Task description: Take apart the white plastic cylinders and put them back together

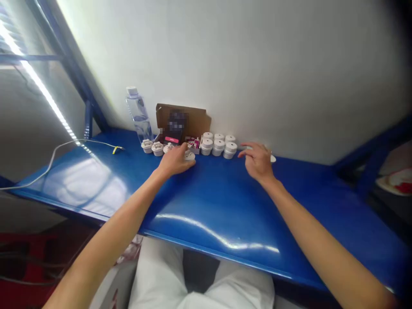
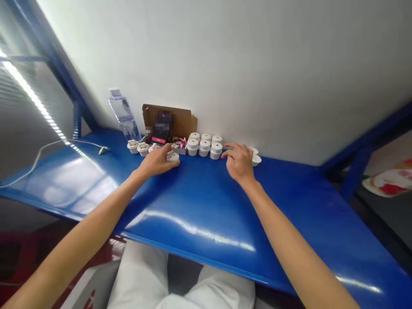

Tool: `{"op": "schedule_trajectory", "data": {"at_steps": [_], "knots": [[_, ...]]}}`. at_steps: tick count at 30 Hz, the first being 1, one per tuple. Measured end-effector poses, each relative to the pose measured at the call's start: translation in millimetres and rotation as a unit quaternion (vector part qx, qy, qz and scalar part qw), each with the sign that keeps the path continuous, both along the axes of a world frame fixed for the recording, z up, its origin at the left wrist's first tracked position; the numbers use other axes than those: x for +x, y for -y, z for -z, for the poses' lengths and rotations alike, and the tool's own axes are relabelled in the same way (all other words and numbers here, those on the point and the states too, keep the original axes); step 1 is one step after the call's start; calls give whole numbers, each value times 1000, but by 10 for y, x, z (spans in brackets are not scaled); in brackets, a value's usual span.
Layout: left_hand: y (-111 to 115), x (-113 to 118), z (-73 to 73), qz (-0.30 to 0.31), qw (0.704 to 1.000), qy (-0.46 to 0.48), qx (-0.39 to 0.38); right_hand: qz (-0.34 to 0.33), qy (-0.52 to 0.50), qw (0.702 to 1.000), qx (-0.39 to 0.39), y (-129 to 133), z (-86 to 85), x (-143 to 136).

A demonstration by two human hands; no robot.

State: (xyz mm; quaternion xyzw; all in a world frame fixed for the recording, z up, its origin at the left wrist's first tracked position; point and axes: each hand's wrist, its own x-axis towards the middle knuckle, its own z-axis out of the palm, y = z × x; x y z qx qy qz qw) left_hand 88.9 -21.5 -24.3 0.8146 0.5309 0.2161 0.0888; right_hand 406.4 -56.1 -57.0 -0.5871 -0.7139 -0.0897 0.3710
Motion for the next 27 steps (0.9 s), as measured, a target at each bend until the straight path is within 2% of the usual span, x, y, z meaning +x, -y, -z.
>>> {"op": "schedule_trajectory", "data": {"at_steps": [4,7,9,14,17,18,20,23,24,27], "knots": [[-44,-94,-12,-57,997,-50,8,16,-5,998,-53,-230,-40,-144],[-62,-123,-11,-85,994,-62,9,-8,4,996,-83,-307,-21,-236],[-74,-132,-2,-93,994,-64,6,-19,2,996,-92,-265,1,-282],[-119,-144,21,-116,990,-76,4,31,-14,996,-85,34,28,-324],[-88,-82,5,-115,991,-60,17,19,-56,993,-99,177,11,-345],[-53,-37,0,-99,994,-41,27,13,-86,991,-106,206,5,-367],[54,87,2,-20,999,17,43,-5,-168,978,-126,241,0,-441],[251,307,62,194,976,95,15,-42,-296,939,-169,262,29,-601],[305,369,95,242,965,102,-5,-57,-327,926,-181,265,46,-653],[383,467,194,271,957,103,-18,-94,-387,896,-197,279,88,-752]]}}
